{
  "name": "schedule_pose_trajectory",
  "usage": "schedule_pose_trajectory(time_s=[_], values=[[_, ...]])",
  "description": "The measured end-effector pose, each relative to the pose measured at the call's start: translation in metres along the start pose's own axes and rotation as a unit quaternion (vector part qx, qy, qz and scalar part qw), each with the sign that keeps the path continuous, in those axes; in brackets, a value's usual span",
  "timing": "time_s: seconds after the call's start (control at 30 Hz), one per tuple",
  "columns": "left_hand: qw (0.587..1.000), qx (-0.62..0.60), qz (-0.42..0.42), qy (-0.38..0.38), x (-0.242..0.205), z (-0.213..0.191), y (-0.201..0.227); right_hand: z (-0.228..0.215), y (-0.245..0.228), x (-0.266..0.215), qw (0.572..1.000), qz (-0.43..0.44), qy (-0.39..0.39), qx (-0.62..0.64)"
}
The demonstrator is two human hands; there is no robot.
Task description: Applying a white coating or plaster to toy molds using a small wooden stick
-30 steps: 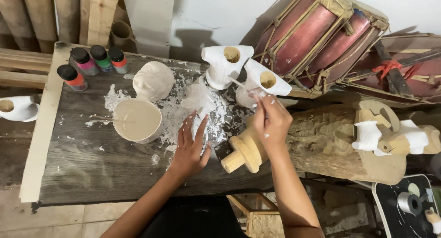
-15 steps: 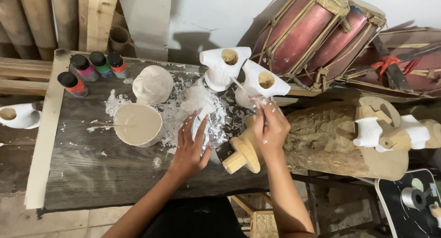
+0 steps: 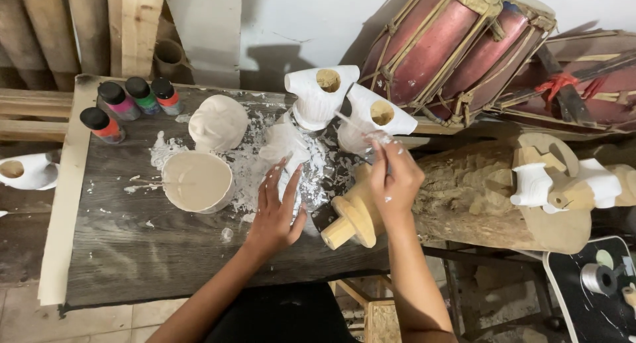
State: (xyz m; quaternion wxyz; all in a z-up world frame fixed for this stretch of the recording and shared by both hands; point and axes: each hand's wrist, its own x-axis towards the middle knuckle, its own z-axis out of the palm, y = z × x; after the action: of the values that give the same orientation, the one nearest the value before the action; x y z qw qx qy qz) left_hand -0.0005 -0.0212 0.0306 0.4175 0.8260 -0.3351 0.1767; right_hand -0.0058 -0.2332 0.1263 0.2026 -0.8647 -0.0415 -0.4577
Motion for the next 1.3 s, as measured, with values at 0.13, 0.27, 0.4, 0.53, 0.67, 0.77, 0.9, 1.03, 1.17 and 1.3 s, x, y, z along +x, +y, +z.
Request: schedule_pose_trajectory(time_s=[0.13, 0.27, 0.4, 0.53, 0.67, 0.77, 0.9, 1.03, 1.17, 1.3], values=[[1.000, -0.008, 0.004, 0.005, 0.001, -0.002, 0.001, -0.006, -0.017, 0.032, 1.000, -0.008, 0.027, 0.000], [1.000, -0.004, 0.004, 0.011, -0.001, 0.002, 0.003, 0.000, -0.010, 0.028, 0.999, -0.018, 0.041, -0.002], [1.000, 0.011, 0.007, 0.020, 0.000, 0.005, -0.002, 0.009, 0.001, -0.004, 0.999, -0.014, 0.040, 0.001], [0.999, 0.029, 0.006, 0.020, -0.002, 0.011, -0.005, 0.013, 0.009, -0.027, 1.000, 0.015, 0.011, 0.013], [1.000, 0.027, 0.004, 0.008, -0.005, 0.019, -0.008, 0.010, 0.004, -0.025, 1.000, 0.017, -0.022, 0.015], [1.000, 0.028, -0.008, 0.003, -0.008, 0.021, -0.007, 0.022, 0.055, -0.054, 1.000, 0.008, -0.011, 0.003], [0.999, 0.036, -0.017, 0.000, -0.009, 0.022, -0.002, 0.003, -0.001, 0.017, 1.000, -0.016, 0.011, 0.015], [0.998, 0.054, -0.032, -0.002, -0.010, 0.022, 0.001, 0.002, 0.003, 0.029, 0.998, -0.041, 0.020, 0.031], [0.997, 0.069, -0.027, 0.017, -0.013, 0.026, -0.004, 0.005, -0.001, 0.021, 0.998, -0.051, 0.018, 0.032], [0.997, 0.067, -0.034, 0.019, -0.019, 0.028, -0.007, 0.003, 0.015, -0.007, 0.999, -0.042, 0.022, 0.020]])
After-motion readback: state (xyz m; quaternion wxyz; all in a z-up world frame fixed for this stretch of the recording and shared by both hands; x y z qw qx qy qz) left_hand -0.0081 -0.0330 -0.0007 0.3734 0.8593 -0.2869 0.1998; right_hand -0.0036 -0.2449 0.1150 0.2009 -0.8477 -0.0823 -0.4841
